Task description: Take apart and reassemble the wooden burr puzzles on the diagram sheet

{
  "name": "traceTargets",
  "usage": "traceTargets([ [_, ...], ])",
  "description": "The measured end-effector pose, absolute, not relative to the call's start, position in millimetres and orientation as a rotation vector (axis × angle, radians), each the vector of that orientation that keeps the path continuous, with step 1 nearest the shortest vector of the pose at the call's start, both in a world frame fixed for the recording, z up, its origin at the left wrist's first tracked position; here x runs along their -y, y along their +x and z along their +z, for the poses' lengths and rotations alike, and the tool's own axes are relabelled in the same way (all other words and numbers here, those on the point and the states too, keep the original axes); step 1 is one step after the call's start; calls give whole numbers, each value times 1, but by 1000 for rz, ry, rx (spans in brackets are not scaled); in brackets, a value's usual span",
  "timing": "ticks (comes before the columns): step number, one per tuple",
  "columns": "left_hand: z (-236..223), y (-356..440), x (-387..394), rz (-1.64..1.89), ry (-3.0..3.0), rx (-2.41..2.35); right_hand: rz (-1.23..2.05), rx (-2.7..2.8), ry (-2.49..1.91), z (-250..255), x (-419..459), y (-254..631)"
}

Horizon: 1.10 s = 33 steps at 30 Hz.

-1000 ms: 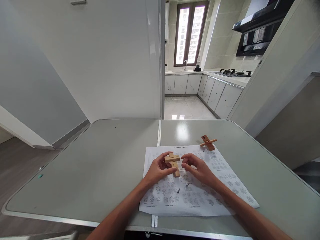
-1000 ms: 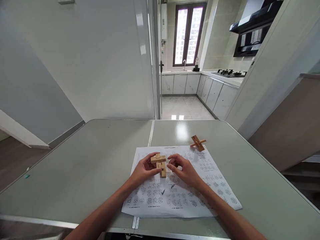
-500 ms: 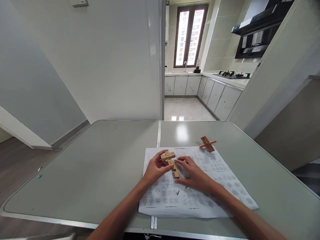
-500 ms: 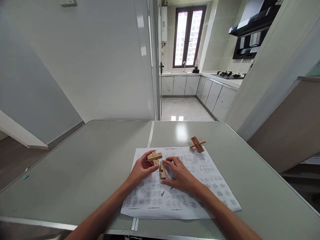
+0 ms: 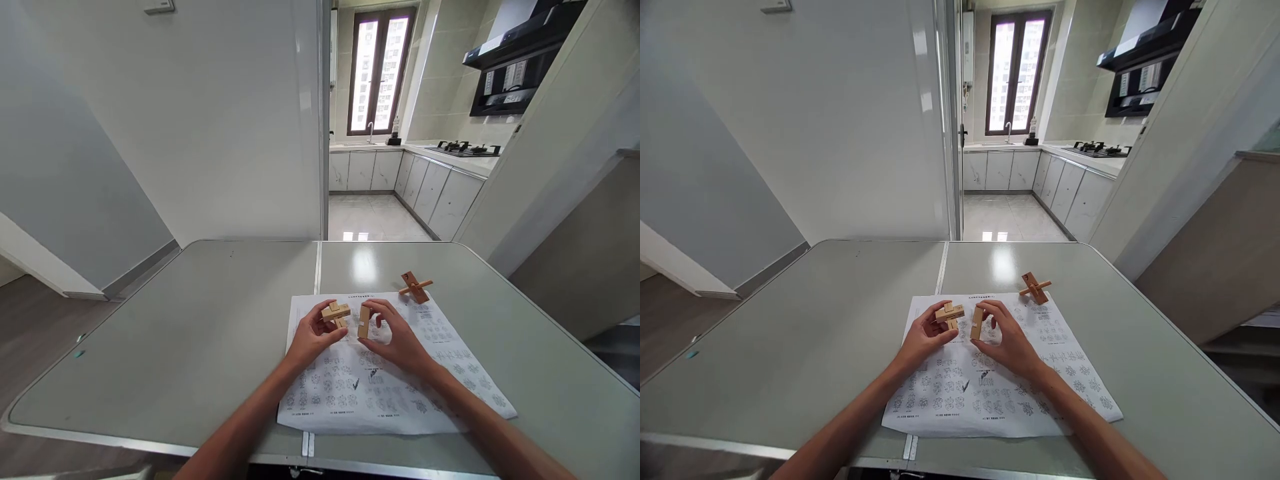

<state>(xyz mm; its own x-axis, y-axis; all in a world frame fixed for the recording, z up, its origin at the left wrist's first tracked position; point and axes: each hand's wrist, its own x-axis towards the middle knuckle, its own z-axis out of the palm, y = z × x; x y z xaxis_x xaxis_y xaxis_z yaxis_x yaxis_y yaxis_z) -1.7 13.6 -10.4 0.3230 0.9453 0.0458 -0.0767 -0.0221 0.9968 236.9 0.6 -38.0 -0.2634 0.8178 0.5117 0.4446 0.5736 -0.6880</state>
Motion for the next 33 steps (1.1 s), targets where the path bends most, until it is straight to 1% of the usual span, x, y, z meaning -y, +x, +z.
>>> traceTargets([
  [8, -7, 0, -11, 1010, 1309, -899, 504, 1845, -1014, -35, 1, 236],
  [16, -11, 1, -12, 999, 1319, -900, 650, 1876, -1042, -36, 3, 237],
  [33, -6, 12, -4, 944, 1405, -864, 671, 1902, -980, -43, 6, 236],
])
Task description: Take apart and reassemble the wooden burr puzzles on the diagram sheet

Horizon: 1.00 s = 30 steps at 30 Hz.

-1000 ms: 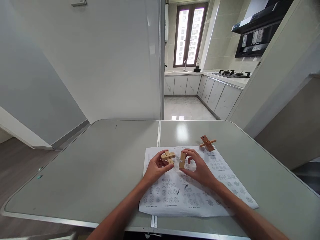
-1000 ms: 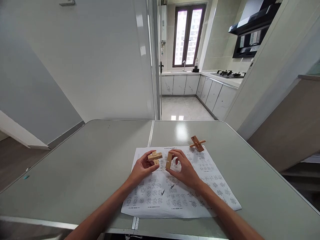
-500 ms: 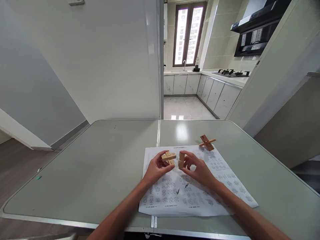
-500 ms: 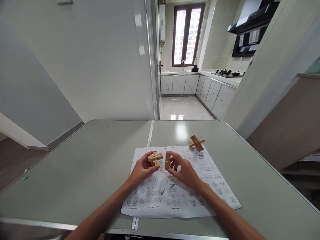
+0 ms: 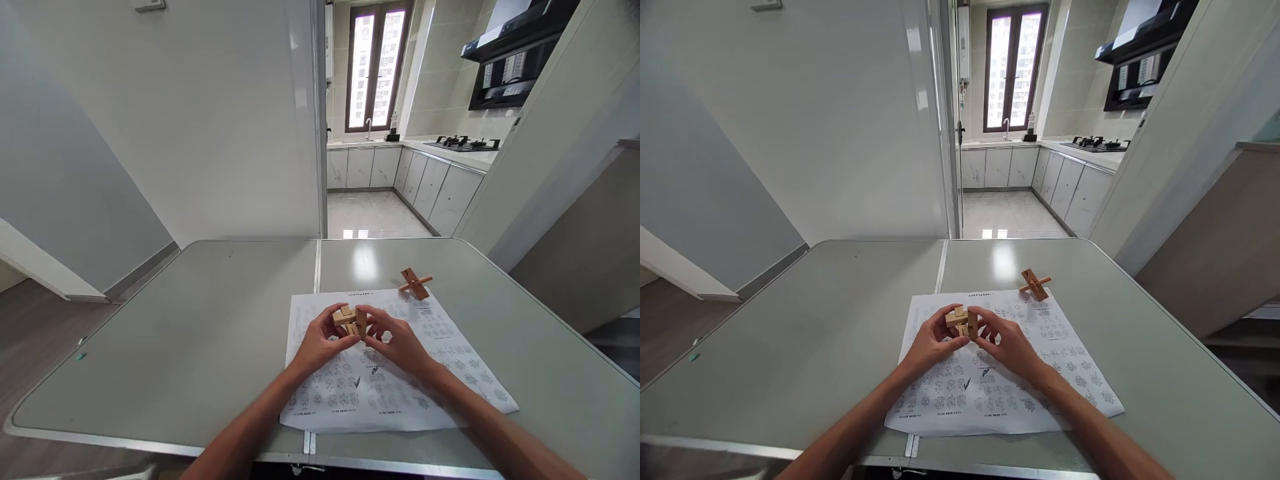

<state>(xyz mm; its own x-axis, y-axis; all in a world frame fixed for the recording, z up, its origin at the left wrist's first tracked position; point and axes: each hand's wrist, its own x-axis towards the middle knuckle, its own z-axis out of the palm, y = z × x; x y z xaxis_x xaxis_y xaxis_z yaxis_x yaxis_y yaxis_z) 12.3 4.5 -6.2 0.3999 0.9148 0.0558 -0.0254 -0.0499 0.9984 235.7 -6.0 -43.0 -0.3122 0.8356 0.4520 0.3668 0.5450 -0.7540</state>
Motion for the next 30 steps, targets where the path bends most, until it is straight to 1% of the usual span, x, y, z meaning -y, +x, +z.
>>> traceTargets([
  [16, -4, 12, -5, 913, 1341, -868, 511, 1978, -996, -48, 6, 238],
  [22, -1, 11, -5, 896, 1352, -865, 516, 1976, -977, -46, 6, 237],
  [30, -7, 10, -6, 905, 1376, -895, 445, 1977, -981, -46, 8, 235],
])
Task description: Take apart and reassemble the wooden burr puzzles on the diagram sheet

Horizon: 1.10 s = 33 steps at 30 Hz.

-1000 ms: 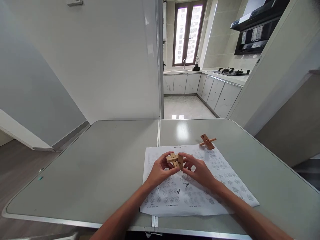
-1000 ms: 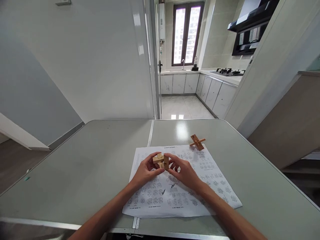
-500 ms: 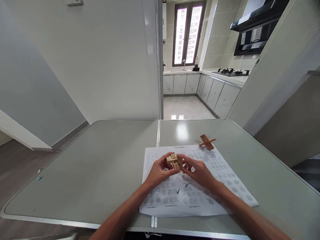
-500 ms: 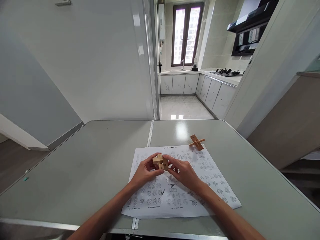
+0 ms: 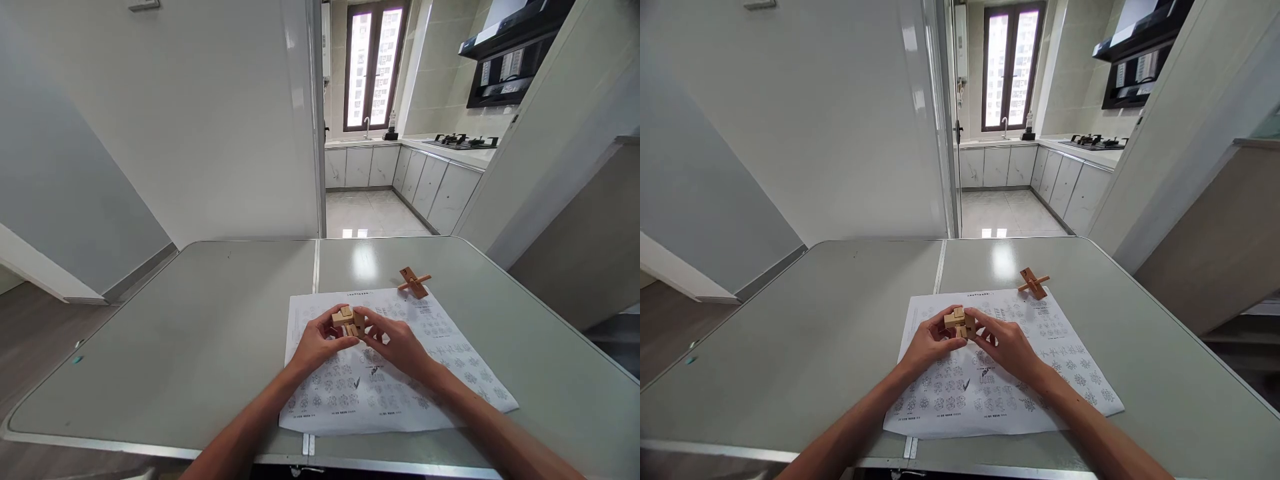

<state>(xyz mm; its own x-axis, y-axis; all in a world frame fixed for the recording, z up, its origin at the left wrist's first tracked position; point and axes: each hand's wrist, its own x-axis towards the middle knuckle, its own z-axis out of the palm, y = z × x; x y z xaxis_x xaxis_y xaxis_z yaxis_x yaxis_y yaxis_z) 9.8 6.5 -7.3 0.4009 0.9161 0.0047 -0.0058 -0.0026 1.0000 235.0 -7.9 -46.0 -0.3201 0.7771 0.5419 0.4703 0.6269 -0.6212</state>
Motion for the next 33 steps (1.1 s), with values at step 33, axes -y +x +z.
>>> traceTargets([
  [33, -4, 9, -2, 924, 1390, -848, 407, 1942, -896, -50, 11, 228],
])
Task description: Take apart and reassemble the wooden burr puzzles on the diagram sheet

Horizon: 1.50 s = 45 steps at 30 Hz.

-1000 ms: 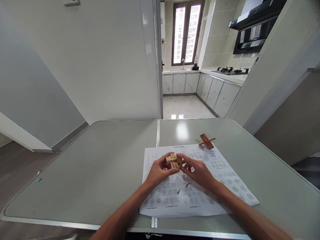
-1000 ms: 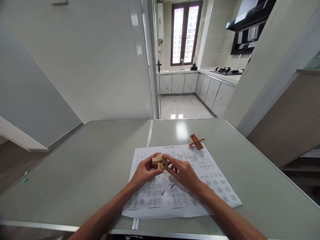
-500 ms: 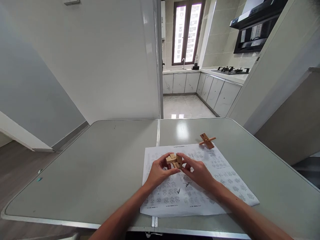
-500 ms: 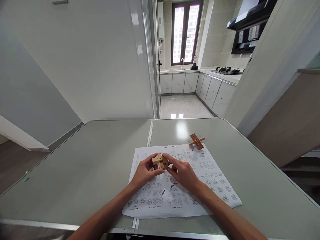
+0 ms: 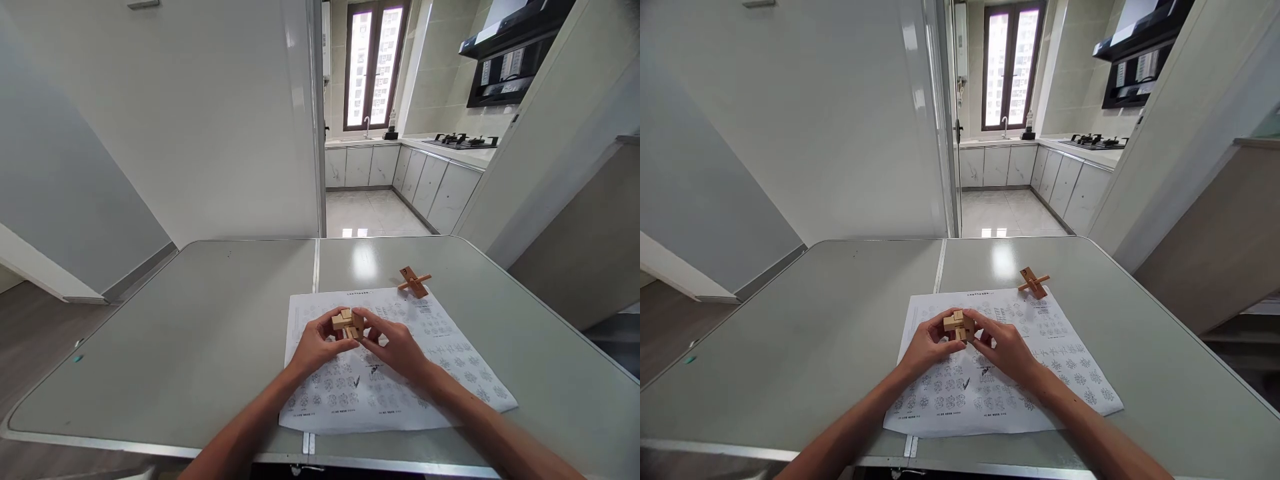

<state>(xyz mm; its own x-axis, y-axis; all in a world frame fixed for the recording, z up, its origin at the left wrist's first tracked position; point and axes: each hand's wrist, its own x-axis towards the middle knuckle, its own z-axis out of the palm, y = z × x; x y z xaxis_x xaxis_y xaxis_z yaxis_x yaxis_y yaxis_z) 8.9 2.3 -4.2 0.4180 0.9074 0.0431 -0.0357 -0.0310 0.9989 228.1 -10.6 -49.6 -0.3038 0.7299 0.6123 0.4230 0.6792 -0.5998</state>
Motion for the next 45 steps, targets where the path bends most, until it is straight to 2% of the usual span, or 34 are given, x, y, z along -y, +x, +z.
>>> traceTargets([
  [24, -8, 7, -3, 795, 1439, -774, 133, 2032, -860, -66, 7, 226],
  [28, -6, 7, -2, 807, 1453, -779, 272, 2021, -857, -59, 10, 225],
  [36, 4, 5, 1, 899, 1596, -825, 871, 1905, -919, -31, 17, 225],
  [40, 0, 5, 1, 905, 1695, -829, 962, 1786, -990, -32, 14, 225],
  [45, -2, 3, 1, 933, 1854, -841, 923, 1804, -1012, -33, 12, 225],
])
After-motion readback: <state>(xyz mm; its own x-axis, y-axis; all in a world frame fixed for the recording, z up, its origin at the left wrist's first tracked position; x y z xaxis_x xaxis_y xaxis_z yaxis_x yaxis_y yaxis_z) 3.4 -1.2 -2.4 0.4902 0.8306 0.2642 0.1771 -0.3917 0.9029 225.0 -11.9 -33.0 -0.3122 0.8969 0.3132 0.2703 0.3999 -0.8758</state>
